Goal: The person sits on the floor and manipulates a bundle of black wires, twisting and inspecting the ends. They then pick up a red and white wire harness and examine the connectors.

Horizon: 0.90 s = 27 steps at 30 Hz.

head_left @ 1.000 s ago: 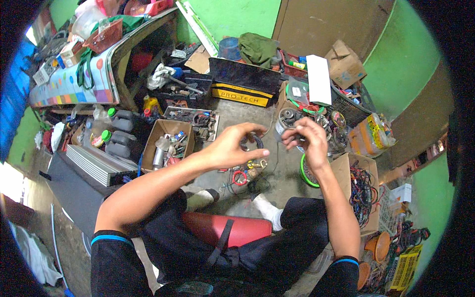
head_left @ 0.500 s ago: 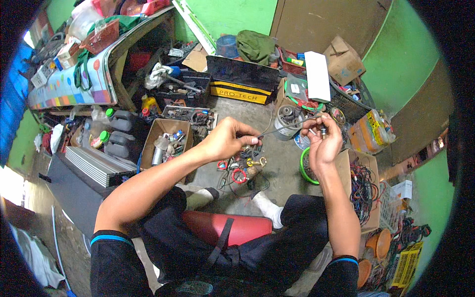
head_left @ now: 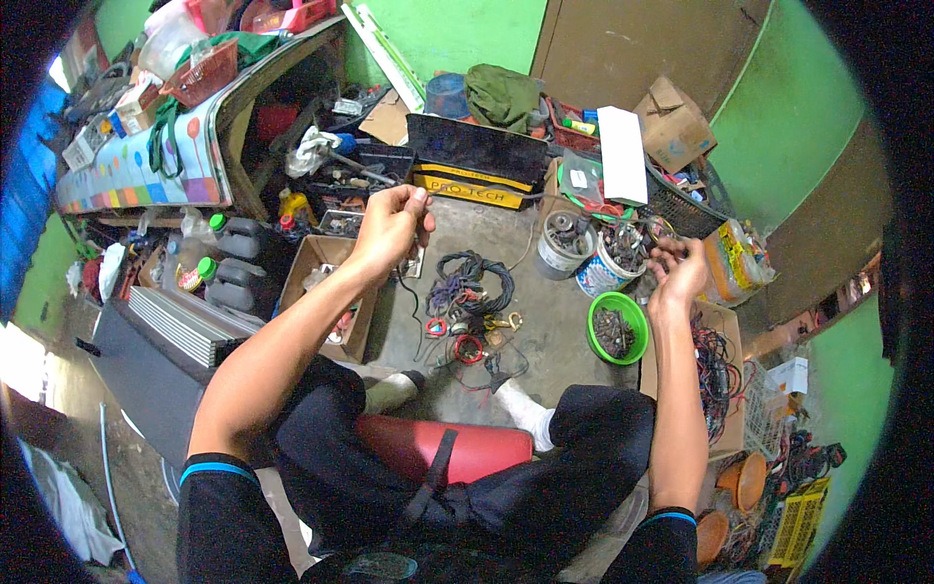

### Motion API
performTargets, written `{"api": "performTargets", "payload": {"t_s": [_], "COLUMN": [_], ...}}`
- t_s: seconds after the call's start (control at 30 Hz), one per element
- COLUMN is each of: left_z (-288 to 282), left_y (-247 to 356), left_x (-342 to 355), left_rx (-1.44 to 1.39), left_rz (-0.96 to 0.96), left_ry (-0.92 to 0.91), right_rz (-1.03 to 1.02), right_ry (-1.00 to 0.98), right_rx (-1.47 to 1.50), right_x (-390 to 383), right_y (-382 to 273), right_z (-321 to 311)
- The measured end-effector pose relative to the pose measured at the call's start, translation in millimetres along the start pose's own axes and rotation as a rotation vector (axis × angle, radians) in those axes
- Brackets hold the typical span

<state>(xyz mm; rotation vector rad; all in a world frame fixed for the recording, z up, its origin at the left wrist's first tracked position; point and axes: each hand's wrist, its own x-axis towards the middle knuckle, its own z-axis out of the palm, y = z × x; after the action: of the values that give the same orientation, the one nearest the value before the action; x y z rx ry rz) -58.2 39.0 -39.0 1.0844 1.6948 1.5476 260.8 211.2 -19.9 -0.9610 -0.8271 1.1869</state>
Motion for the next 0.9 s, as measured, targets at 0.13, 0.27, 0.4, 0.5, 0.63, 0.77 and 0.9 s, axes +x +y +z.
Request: {"api": "performTargets", "payload": {"t_s": [0.13, 0.27, 0.4, 0.5, 0.63, 0.77, 0.9], "left_z": [5.6, 21.0, 38.6, 48.0, 43.0, 8.5, -9.6], "left_y": [18.1, 28.0, 30.0, 40.4, 45.2, 60.0, 63.3], "left_x": [-2.9, -13.1, -20.6, -27.0, -15.6, -14.1, -12.9], "left_rx": [-0.335, -0.294, 0.051, 0.137, -0.047, 0.243, 0.072], "left_rz": [0.079, 0.309, 0.558, 0.585, 0.195, 0.184, 0.299], "left_ry": [-0.041, 0.015, -0.11, -0.123, -0.154, -0.134, -0.011], "right_rz": [-0.306, -0.435, -0.565, -0.277, -0.117, -0.438, -0.656], "right_ry": [-0.377, -0.712, -0.986, -1.264, -1.182, -0.733, -0.543], "right_rx": [-0.897, -1.422, -0.659, -0.36, -0.303, -0.473, -0.576], "right_x": [23.4, -7.5, -65.7, -96.1, -82.5, -43.4, -16.2], "right_y": [34.1, 39.5, 33.0, 38.8, 42.4, 21.3, 22.6], "right_z": [-16.5, 4.5, 47.9, 66.2, 63.2, 37.2, 14.0]}}
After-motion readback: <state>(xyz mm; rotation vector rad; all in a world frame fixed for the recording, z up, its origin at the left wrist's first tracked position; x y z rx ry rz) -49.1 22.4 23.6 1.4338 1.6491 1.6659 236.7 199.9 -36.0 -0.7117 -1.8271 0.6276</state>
